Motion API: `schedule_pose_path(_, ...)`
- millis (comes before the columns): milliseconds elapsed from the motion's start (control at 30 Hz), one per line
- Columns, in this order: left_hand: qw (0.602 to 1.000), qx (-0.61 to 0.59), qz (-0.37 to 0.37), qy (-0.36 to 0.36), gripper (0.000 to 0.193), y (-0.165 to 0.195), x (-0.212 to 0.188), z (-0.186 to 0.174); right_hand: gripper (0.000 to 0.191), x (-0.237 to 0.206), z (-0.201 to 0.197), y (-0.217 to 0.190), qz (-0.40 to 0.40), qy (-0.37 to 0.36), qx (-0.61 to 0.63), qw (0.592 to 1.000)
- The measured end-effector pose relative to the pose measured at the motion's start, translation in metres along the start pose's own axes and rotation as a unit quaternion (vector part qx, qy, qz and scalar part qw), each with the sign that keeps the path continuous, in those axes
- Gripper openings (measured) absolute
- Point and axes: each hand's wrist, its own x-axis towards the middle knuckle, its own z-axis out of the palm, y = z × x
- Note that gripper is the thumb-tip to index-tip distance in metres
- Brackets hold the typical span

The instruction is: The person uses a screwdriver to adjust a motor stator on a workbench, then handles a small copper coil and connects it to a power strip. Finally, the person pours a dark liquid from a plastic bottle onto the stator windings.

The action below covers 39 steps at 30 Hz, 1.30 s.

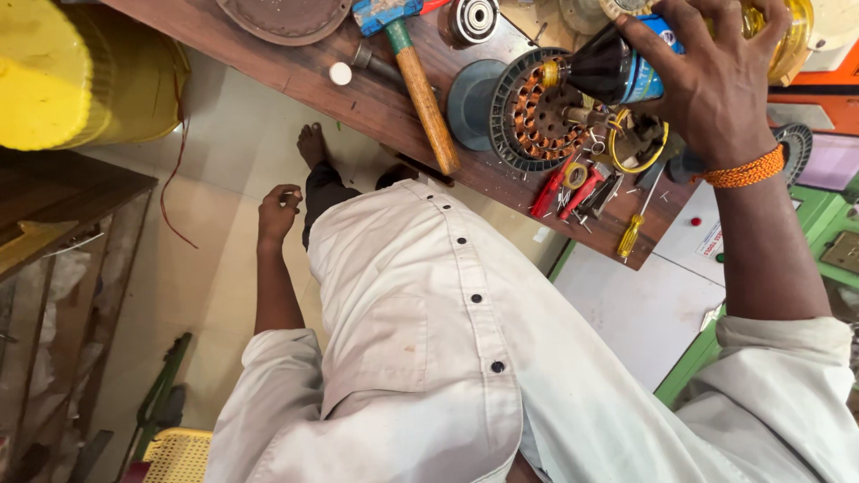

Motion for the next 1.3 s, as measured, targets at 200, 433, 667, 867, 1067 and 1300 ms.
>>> schedule_pose_path(200, 1.000, -0.019, 0.005, 0.011, 0.023, 0.000, 0.006, 0.004, 0.079, 0.000, 0.002, 0.002, 0.020, -0.018, 0.032, 0.999)
schedule_pose_path(433, 0.999, -0.019, -0.033, 0.014, 0.026, -0.011, 0.005, 0.002, 0.088, -0.018, 0.016, 0.005, 0.063, -0.034, 0.010, 0.997)
schedule_pose_path(667, 0.998, -0.009, -0.065, 0.019, 0.034, -0.008, 0.006, -0.007, 0.099, -0.032, 0.020, 0.004, 0.106, -0.073, 0.030, 0.991)
schedule_pose_path(867, 0.999, 0.008, -0.045, 0.020, 0.044, 0.007, 0.011, -0.012, 0.098, -0.038, 0.022, 0.000, 0.115, -0.070, 0.020, 0.991)
schedule_pose_path(1067, 0.999, 0.013, -0.045, 0.027, 0.051, 0.012, 0.017, -0.012, 0.097, -0.039, 0.035, -0.002, 0.145, -0.076, 0.081, 0.983)
schedule_pose_path(1300, 0.999, -0.021, -0.038, 0.032, 0.058, 0.004, 0.015, -0.003, 0.097, -0.022, 0.038, -0.001, 0.118, -0.062, 0.085, 0.987)
